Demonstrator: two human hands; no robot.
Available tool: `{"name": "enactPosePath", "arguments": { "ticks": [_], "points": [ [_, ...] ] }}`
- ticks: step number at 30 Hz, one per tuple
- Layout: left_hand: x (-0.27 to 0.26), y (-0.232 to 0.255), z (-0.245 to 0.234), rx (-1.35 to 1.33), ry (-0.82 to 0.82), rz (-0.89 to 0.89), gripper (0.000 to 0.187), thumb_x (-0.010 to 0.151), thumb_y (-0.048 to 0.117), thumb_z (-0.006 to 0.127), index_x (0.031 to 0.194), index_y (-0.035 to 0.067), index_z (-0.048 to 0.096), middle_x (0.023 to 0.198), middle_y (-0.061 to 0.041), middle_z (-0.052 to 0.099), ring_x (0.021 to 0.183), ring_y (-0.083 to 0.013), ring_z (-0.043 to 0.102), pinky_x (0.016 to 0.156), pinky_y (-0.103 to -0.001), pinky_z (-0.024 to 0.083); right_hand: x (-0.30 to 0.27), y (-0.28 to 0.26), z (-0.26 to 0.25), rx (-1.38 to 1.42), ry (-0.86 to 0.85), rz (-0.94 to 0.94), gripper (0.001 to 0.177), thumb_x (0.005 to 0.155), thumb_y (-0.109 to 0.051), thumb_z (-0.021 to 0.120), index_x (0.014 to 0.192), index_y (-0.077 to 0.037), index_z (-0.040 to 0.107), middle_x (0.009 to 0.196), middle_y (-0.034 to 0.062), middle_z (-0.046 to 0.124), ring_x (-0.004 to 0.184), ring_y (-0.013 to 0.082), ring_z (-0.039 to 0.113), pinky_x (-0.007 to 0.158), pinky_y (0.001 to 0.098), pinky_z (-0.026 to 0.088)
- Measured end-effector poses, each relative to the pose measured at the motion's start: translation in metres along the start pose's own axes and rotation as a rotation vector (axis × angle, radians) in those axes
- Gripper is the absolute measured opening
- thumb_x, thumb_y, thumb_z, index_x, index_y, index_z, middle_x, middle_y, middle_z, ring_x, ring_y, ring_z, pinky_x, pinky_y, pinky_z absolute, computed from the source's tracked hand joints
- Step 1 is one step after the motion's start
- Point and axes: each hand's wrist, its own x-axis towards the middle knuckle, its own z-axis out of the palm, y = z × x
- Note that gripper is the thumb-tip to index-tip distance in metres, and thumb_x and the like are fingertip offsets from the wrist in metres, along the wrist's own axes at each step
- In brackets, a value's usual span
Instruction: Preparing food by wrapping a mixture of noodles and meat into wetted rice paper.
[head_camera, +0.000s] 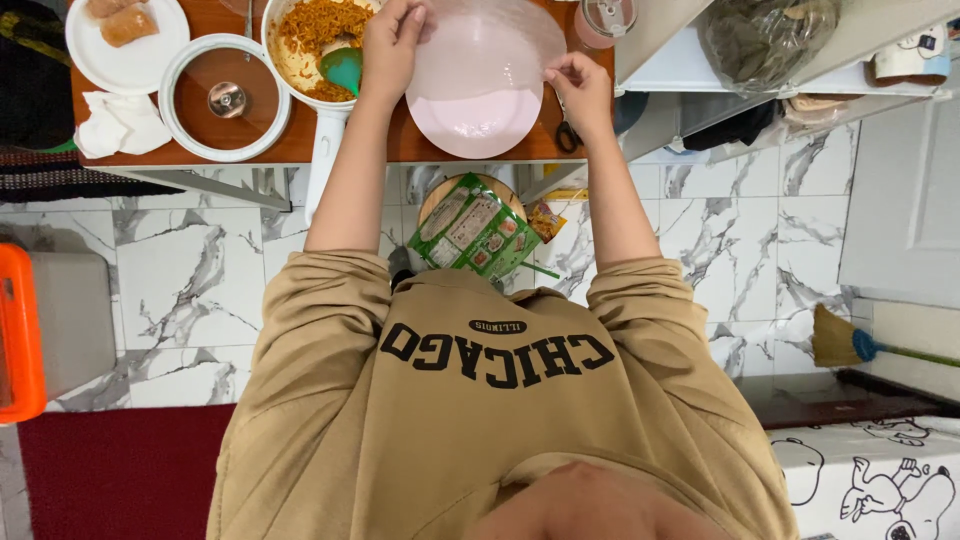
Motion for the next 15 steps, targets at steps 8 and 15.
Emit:
{"name": "enactPosePath", "arguments": {
  "ticks": [8, 15],
  "points": [
    [-0.003, 0.021, -0.008, 0.129, 0.041, 0.011, 0.013, 0.102, 0.008, 0.065, 0.111, 0.002, 0.072, 0.092, -0.006, 0.076, 0.084, -0.0144, 0.069, 0.079, -0.029, 0.055, 0.006, -0.01, 0.002, 0.052, 0.063, -0.025, 0.004, 0.098, -0.001, 0.073, 0.102, -0.001, 0.071, 0.089, -0.0022, 0.072, 0.079, 0.0047, 0.064, 0.071, 0.0216, 0.052],
    [-0.006, 0.031, -0.016, 0.422, 0.035, 0.059, 0.012, 0.095, 0.01, 0.073, 0.104, 0.004, 0.075, 0.092, -0.014, 0.076, 0.081, -0.0288, 0.072, 0.074, -0.036, 0.056, 0.005, -0.014, 0.006, 0.091, 0.081, 0.037, 0.005, 0.097, 0.001, 0.071, 0.101, -0.001, 0.072, 0.085, -0.0035, 0.07, 0.07, 0.0038, 0.062, 0.063, 0.0204, 0.052]
  ]
}}
